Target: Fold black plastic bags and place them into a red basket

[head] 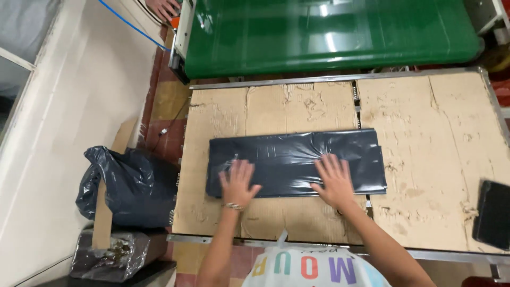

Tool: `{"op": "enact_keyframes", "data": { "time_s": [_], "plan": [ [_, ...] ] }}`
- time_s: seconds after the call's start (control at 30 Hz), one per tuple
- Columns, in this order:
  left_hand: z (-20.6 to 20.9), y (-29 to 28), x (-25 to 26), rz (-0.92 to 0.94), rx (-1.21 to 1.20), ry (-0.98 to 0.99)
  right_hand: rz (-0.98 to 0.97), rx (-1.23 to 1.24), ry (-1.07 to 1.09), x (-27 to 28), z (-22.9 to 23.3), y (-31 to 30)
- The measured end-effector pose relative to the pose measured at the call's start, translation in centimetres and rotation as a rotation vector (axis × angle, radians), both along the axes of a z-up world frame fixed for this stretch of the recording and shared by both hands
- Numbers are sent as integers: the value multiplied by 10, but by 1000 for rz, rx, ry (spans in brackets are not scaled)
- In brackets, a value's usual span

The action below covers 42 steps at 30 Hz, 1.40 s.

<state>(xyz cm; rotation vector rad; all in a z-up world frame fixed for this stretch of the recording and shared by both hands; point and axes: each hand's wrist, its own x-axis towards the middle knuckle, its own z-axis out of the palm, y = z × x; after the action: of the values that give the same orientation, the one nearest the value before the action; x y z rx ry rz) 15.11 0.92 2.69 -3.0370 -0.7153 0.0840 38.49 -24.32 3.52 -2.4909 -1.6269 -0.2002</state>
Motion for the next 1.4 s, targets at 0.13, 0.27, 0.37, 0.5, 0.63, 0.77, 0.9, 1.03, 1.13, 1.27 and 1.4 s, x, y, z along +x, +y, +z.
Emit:
{"op": "enact_keyframes", "data": {
  "time_s": [0.13, 0.27, 0.37, 0.5, 0.63, 0.77, 0.9, 1.03, 1.13, 1.27, 1.4],
  "plan": [
    [-9, 36, -16, 306, 53, -78, -297, -37, 63, 22, -12, -30],
    [23, -8, 89, 154, 148, -211, -107, 276, 55, 33, -10, 51],
    [-11, -37, 145, -73, -142, -87, -20, 280, 83, 21, -27, 105],
    [-7, 17, 121, -87, -23, -49, -95, 109, 116, 54, -10, 84],
    [-18, 85, 46, 135, -10, -71, -340, 55, 113, 95, -13, 27],
    [-1, 87, -28, 339, -72, 49, -574, 43, 151, 124, -31, -32],
    [-16, 38, -56, -39, -61, 12, -284, 196, -44, 60, -24, -9],
    [-64, 42, -73, -338, 270, -339, 162, 187, 46, -41, -27, 5],
    [-66, 49, -77, -417, 399, -460, 176, 144, 39, -67, -25, -18],
    [-74, 55, -69, -575, 438, -449, 120, 37, 98, -78, -19, -10],
    [-32, -35, -63, -563, 7, -27, 258, 89, 85, -111, -49, 14]
  ]
}}
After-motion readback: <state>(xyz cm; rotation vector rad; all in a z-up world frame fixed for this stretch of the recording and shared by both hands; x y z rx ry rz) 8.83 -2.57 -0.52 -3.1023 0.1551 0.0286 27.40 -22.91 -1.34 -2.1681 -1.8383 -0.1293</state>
